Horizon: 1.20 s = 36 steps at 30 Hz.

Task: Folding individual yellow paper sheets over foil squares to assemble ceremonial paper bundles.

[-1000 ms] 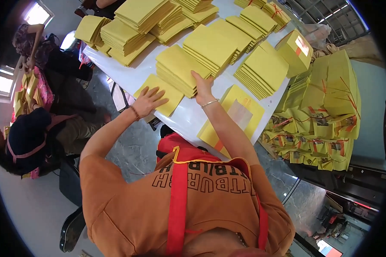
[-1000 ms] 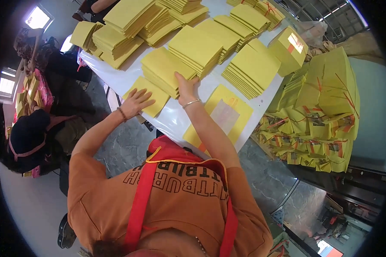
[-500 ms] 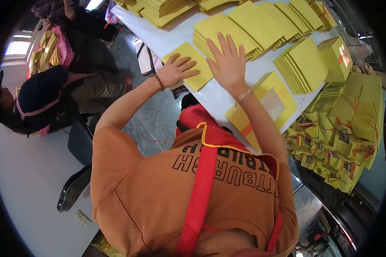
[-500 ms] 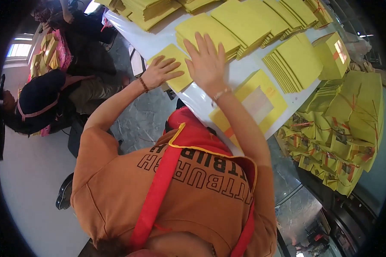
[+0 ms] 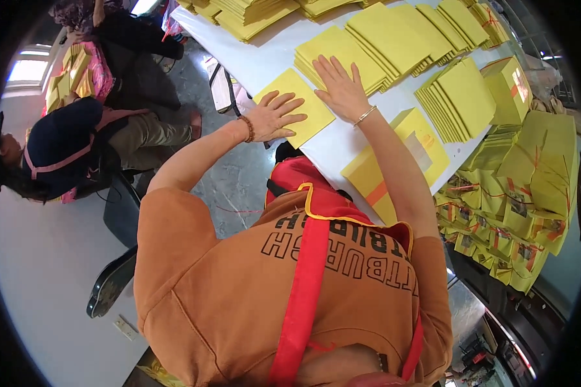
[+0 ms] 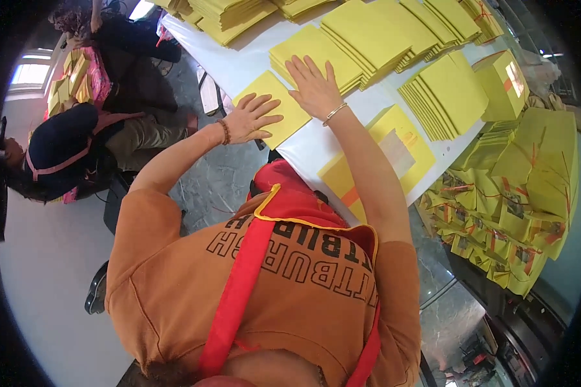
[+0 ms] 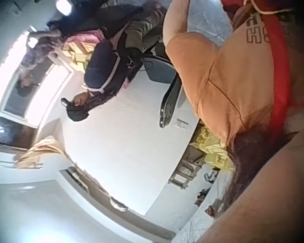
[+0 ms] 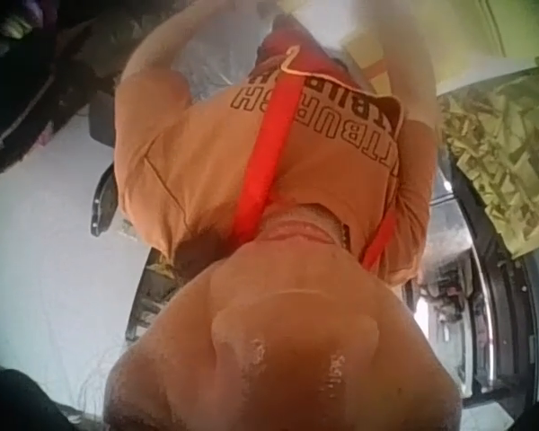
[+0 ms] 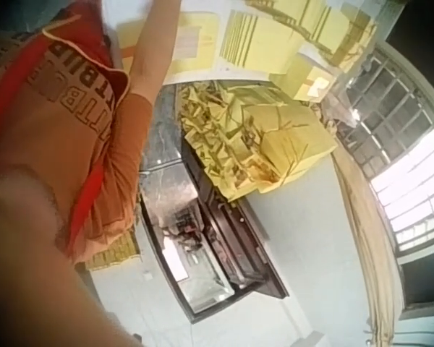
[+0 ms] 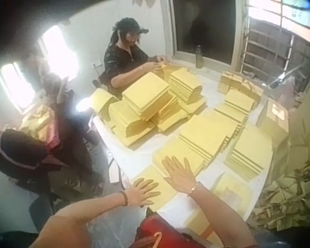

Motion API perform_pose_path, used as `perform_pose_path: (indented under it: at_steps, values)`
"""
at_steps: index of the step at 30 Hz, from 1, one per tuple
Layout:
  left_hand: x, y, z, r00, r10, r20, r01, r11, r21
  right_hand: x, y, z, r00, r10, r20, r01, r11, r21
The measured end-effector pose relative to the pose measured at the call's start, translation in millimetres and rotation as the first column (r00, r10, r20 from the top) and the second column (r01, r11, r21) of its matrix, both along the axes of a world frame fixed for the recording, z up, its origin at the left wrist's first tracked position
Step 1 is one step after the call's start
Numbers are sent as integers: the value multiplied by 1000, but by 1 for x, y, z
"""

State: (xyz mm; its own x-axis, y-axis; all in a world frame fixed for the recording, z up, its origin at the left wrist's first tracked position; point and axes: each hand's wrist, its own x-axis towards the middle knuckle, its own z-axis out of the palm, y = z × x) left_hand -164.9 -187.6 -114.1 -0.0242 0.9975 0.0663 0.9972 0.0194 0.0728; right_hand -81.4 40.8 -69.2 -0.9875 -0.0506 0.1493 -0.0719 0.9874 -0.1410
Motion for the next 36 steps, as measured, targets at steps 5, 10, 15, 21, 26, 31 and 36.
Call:
perform_pose_path:
  at_steps: [5, 10, 15, 21, 26, 31, 36]
  values:
    - [-4, 5, -1, 999, 4, 44, -6, 1000, 30, -2, 1, 4, 1000, 2, 23, -3, 1000, 16]
    - [2, 18, 11, 980, 94, 177, -108, 992, 71, -1, 0, 10, 997, -5, 76, 4, 1000, 17]
    - [8, 42, 21, 874, 328, 359, -342, 939, -27, -1, 0, 11, 997, 3, 73, -2, 1000, -9]
    - [21, 49, -4, 876, 482, 28, -477, 854, 208, 0, 1, 7, 996, 1, 85, 4, 998, -57]
    - [17, 46, -3, 906, 422, 6, -419, 896, 150, -2, 0, -2, 998, -3, -69, -1, 998, -60]
    - [18, 51, 2, 905, 416, -91, -402, 905, 139, -1, 1, 1, 990, -25, -136, 21, 999, -35]
    - [8, 58, -4, 994, 85, -69, -75, 988, 133, -3, 1, 3, 988, -30, -149, 27, 999, -23]
